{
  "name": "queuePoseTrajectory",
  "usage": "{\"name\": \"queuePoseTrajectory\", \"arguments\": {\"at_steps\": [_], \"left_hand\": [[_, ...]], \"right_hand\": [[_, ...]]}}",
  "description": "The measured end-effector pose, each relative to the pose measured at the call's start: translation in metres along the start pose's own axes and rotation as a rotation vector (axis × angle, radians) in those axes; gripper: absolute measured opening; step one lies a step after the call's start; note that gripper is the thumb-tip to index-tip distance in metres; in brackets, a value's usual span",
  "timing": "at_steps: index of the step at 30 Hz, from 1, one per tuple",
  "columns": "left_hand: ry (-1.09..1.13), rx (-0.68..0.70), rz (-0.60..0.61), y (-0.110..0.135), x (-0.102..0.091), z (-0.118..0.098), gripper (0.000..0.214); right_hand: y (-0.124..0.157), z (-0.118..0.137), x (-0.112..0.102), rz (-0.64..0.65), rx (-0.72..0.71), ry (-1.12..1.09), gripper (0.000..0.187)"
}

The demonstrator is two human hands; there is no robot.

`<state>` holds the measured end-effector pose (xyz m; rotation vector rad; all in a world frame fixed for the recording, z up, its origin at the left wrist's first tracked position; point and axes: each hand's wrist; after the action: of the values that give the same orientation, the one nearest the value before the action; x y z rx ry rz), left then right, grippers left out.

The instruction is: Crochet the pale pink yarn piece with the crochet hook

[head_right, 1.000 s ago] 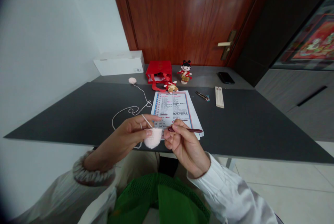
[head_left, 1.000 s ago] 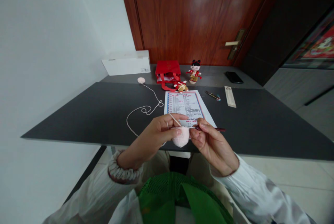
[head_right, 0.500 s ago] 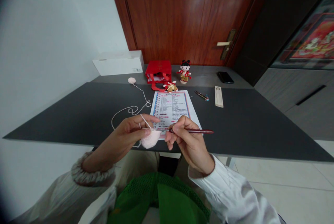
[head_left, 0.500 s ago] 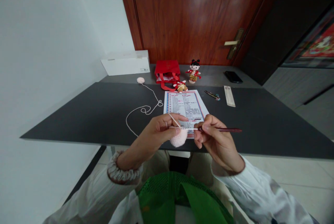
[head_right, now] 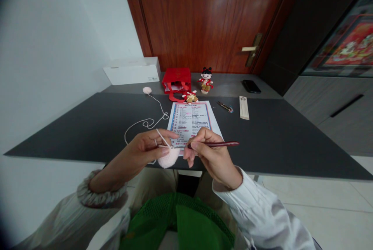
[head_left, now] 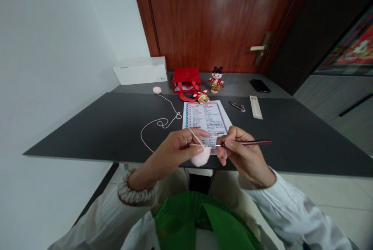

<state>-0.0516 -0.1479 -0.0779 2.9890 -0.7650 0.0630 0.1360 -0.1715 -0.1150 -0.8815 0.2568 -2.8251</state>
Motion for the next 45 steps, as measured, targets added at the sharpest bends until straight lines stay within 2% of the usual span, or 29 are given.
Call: {"name": "queuePoseTrajectory", "arguments": {"at_steps": [8,11,18,24,33,40,45], "left_hand": [[0.178,-0.025,0.010,-0.003,0.004,0.003,0.035],[0.236,-0.006,0.011,-0.004,0.006,0.004,0.035],[0.340,-0.109,0.091,-0.002,0.005,0.002,0.048],[0.411,-0.166,0.181,-0.004,-0.001,0.006,0.053],[0.399,-0.205,0.201,-0.002,-0.004,0.003,0.054],[0.426,-0.211,0.216,0.000,-0.003,0.003,0.054],[0.476,-0.208,0.248,-0.001,-0.002,0.003,0.051]], "right_hand": [[0.001,-0.002,0.015,-0.105,0.232,-0.289,0.015],[0.002,-0.003,0.018,-0.156,0.265,-0.361,0.015],[0.008,-0.002,0.016,-0.109,0.140,-0.260,0.015],[0.009,-0.003,0.012,-0.084,0.113,-0.214,0.012],[0.011,-0.002,0.011,-0.093,-0.025,-0.078,0.012],[0.010,-0.002,0.008,-0.050,-0.162,0.029,0.010],[0.011,-0.002,0.009,-0.076,-0.197,0.068,0.011]]}}
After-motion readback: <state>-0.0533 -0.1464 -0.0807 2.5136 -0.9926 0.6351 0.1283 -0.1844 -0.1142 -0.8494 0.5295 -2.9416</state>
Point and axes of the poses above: each hand's wrist, its own y-axis away from the middle knuckle, its own x-axis out of the palm, z = x × y, and after that the axes turned 6 degrees about -z, right-handed
